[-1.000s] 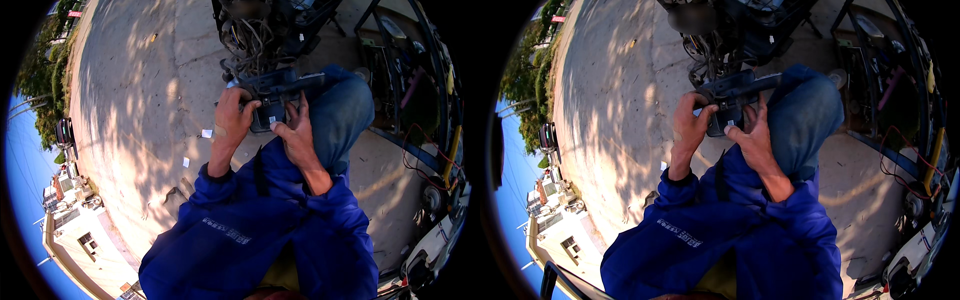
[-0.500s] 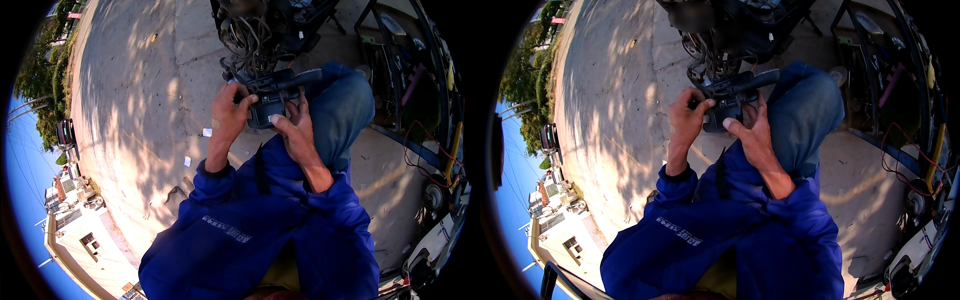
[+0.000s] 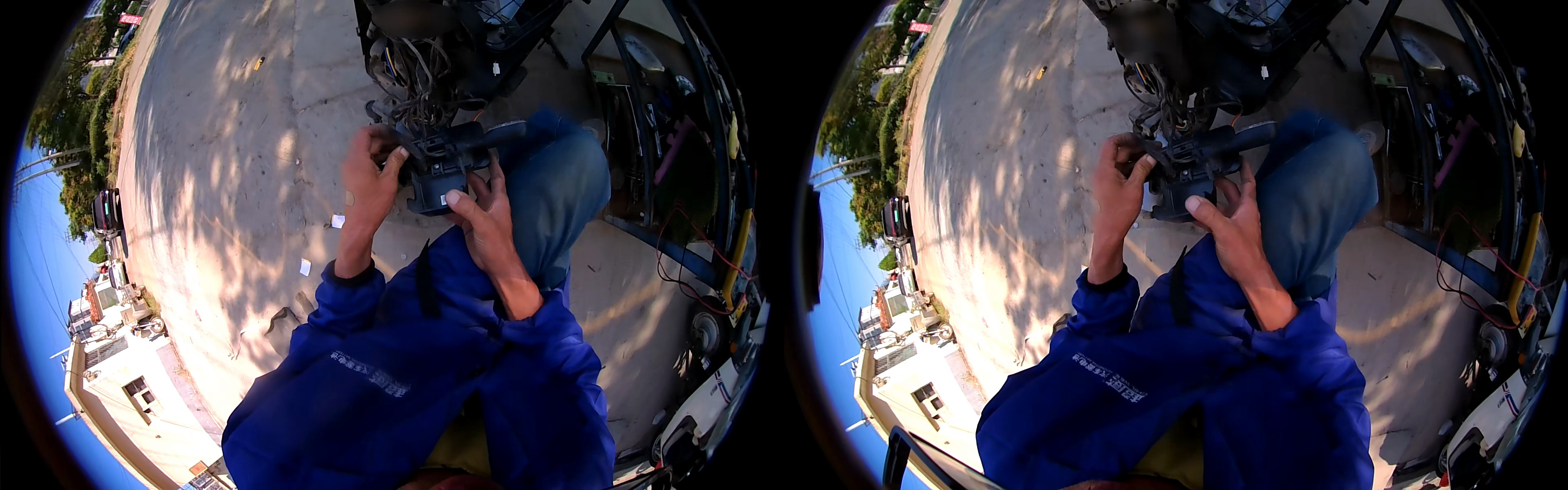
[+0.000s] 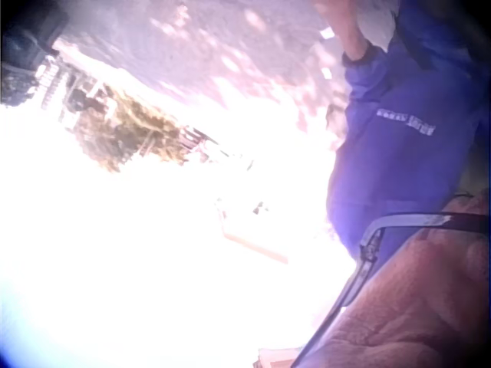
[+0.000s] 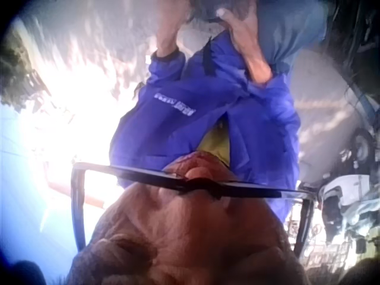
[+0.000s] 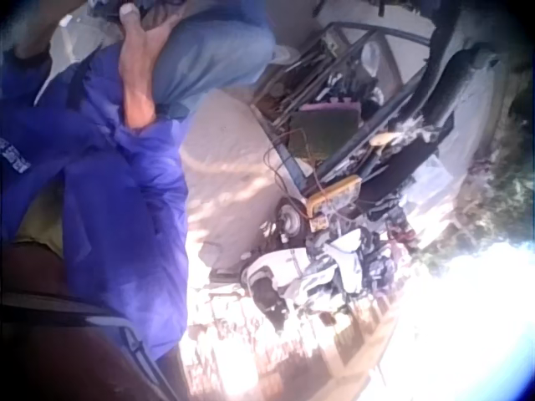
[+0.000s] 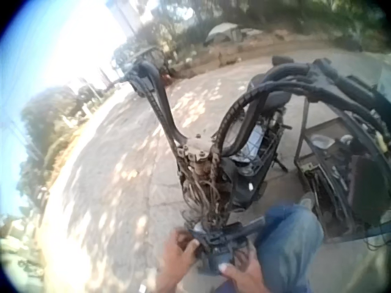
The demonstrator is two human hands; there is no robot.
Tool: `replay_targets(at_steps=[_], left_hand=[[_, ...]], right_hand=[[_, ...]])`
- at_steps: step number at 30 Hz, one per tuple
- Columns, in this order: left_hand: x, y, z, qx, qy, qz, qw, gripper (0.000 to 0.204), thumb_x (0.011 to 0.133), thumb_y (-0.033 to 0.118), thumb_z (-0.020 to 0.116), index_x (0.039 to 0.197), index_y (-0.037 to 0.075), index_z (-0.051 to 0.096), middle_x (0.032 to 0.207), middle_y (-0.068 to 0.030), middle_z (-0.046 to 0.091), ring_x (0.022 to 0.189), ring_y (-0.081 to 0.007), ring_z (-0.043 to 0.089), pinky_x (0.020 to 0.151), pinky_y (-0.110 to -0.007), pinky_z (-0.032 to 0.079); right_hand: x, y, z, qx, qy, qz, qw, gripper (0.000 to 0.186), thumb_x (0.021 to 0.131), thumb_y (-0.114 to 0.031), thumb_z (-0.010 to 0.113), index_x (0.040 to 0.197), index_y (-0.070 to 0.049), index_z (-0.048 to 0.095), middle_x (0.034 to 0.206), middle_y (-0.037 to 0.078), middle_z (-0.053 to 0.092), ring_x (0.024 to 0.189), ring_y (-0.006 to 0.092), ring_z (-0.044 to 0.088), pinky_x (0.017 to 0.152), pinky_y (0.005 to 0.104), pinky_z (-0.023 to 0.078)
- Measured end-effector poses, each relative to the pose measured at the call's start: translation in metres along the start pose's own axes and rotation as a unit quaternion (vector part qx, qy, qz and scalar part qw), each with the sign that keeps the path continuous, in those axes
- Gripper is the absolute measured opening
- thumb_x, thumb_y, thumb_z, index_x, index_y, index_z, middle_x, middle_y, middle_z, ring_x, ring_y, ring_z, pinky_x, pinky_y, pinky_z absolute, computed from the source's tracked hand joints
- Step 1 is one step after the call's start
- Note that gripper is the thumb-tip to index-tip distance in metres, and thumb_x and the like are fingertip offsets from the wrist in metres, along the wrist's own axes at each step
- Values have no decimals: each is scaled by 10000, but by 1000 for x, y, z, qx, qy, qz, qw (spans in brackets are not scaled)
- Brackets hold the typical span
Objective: The person repairs the electrical system of a scooter by hand, manipulating wires and connectors near the handlebars. They use a yellow multimeter to test the electrical connections and a screwdriver to adjust components within the wiring harness.
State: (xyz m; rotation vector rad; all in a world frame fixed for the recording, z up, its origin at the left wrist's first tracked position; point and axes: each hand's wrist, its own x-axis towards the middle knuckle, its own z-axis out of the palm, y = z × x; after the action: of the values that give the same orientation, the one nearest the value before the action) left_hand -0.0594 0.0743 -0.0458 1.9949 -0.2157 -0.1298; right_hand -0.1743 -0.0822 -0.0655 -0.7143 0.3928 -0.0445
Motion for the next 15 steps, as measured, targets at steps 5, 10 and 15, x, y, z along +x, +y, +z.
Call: replay_targets(at_steps=[5, 10, 15], left_hand=[[0, 7, 1, -131, -26, -7, 991, 412, 1032, 70, 605, 1419, -50, 530, 1273, -142, 701, 1139, -189, 661, 1003, -328, 519], [11, 26, 0, -183, -18, -40, 982, 366, 1058, 138, 582, 1367, -58, 589, 1160, -128, 732, 1042, -194, 691, 945, -336, 548], [18, 14, -2, -280, -32, -99, 954, 282, 1057, 145, 584, 1262, -42, 636, 1008, -99, 719, 946, -199, 699, 861, -363, 577]], right_hand=[[0, -2, 5, 25, -7, -4, 1000, 1079, 867, -30, 704, 1661, -44, -26, 1483, 250, 434, 1256, 279, 590, 988, 352, 550], [2, 2, -1, -6, -12, 3, 1000, 1062, 852, 27, 651, 1671, -90, -16, 1533, 249, 411, 1239, 296, 628, 971, 433, 605], [0, 1, 2, 1, -9, 0, 1000, 1077, 846, 30, 643, 1677, -99, -29, 1511, 229, 404, 1254, 269, 584, 956, 348, 550]])
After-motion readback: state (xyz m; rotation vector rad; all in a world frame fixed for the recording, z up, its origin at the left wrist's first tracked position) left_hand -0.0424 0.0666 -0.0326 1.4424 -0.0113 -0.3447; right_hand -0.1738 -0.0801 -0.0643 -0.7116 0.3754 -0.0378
